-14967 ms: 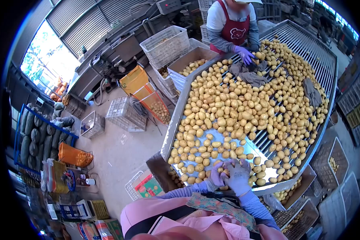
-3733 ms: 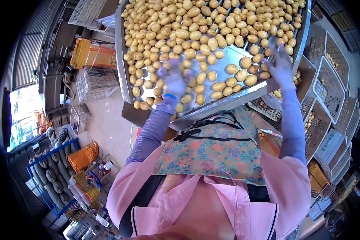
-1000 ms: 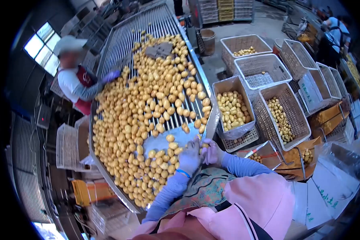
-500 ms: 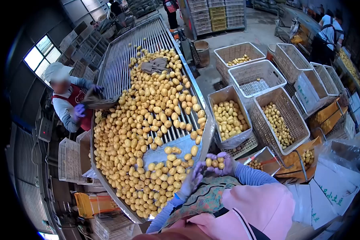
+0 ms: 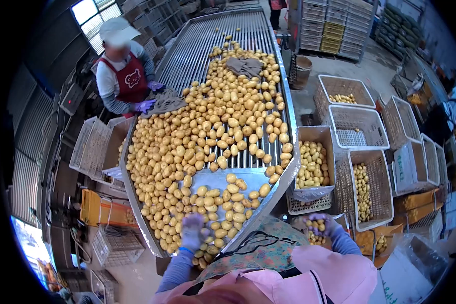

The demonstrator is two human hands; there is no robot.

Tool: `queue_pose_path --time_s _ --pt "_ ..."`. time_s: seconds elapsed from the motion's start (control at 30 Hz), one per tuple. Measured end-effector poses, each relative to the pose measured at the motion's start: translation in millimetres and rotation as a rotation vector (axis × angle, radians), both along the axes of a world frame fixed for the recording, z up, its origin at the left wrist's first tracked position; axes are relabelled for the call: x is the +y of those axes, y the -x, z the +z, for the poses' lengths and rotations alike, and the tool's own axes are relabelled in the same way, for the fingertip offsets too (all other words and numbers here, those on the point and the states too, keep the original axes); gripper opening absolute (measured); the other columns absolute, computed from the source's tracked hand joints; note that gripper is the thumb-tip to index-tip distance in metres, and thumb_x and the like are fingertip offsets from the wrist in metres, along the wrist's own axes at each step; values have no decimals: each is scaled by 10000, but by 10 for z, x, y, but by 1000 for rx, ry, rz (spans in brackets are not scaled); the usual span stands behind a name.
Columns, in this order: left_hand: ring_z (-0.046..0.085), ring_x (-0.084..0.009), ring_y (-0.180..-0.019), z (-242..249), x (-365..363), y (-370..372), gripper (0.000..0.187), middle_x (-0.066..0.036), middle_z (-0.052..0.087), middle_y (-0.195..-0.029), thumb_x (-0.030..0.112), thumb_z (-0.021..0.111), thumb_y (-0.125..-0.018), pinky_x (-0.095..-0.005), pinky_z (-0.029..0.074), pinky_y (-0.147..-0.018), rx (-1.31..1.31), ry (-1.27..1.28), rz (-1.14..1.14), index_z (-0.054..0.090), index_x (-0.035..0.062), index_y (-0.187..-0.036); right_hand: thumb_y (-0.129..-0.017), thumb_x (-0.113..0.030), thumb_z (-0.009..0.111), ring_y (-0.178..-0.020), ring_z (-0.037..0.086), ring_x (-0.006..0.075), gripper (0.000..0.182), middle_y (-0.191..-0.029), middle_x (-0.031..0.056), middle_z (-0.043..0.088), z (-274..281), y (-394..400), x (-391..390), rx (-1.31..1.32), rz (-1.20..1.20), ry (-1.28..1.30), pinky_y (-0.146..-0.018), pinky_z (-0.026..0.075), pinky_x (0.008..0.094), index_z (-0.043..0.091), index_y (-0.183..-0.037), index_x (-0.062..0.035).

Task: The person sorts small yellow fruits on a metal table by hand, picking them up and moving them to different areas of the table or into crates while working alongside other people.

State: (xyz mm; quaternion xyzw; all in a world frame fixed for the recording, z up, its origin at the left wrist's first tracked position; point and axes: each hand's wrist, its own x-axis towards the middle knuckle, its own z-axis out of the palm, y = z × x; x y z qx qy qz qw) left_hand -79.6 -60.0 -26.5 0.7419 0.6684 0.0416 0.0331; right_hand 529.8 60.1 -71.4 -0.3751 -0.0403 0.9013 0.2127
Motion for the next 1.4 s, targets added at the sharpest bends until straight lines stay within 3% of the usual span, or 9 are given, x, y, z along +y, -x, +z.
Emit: queue_pose_path --time_s 0.2,0.4,0.5,0.67,0.73,0.87,0.9,1.13,1.4 --pt "155 -462 -1503 -534 914 -537 751 -265 238 -1609 499 427 -979 -630 38 -1197 65 -157 664 294 40 -1558 -869 -316 661 -905 646 217 426 -1195 81 680 -720 -554 -319 -862 840 -420 -739 542 314 652 -1207 -58" --pt "135 -419 -1518 4 619 -1169 669 -253 249 -1603 484 397 -1005 -595 32 -1211 -153 27 -26 292 143 -1571 -850 -369 683 -962 675 248 493 -1192 91 690 -1629 217 -163 -1184 1665 -747 -814 549 359 653 -1227 -53" --pt "171 -352 -1520 64 237 -604 673 -214 350 -1558 496 465 -980 -543 70 -1228 -85 40 -102 356 133 -1536 -822 -482 688 -1060 676 320 574 -1166 164 697 -1270 -11 -455 -1363 826 -661 -908 536 417 671 -1214 -62" --pt "235 -441 -1471 -380 -184 577 755 -289 286 -1573 415 524 -964 -548 209 -1185 100 -217 530 269 26 -1559 -838 -557 598 -1066 669 380 546 -1114 235 693 -540 -109 -113 -1612 956 -596 -930 529 449 707 -1175 -141" --pt "183 -501 -1475 -552 -17 541 831 -319 227 -1587 488 509 -963 -613 183 -1178 220 -29 795 211 8 -1572 -857 -493 608 -802 684 406 441 -837 210 703 161 258 169 -1721 551 -1063 -759 546 496 746 -858 -74" --pt "113 -599 -1448 -1046 721 -124 974 -363 140 -1588 639 415 -951 -657 129 -1176 335 -411 767 148 -85 -1547 -849 -367 709 -1053 650 377 373 -1178 154 666 737 1177 1107 -1341 98 -1992 -864 545 461 691 -1162 -164" --pt "134 -571 -1458 -200 866 -578 969 -363 151 -1586 622 439 -944 -637 106 -1189 -211 -13 806 157 -83 -1546 -843 -398 718 -1123 622 373 445 -1231 172 643 984 1515 1229 -1344 157 -2036 -944 509 455 674 -1215 -158" --pt "236 -440 -1482 -124 273 -904 866 -274 326 -1561 608 584 -885 -614 93 -1202 -189 -87 -16 343 110 -1551 -824 -607 639 -1463 273 416 831 -1572 217 327 778 3275 947 -1067 973 -2304 -1165 247 574 382 -1534 -260" --pt "74 -455 -1518 -401 66 -122 818 -290 151 -1624 511 431 -975 -576 7 -1220 4 65 701 158 52 -1595 -866 -546 624 -1494 202 433 605 -1619 113 310 262 3751 656 -482 954 -2463 -1175 177 638 526 -1435 -365"
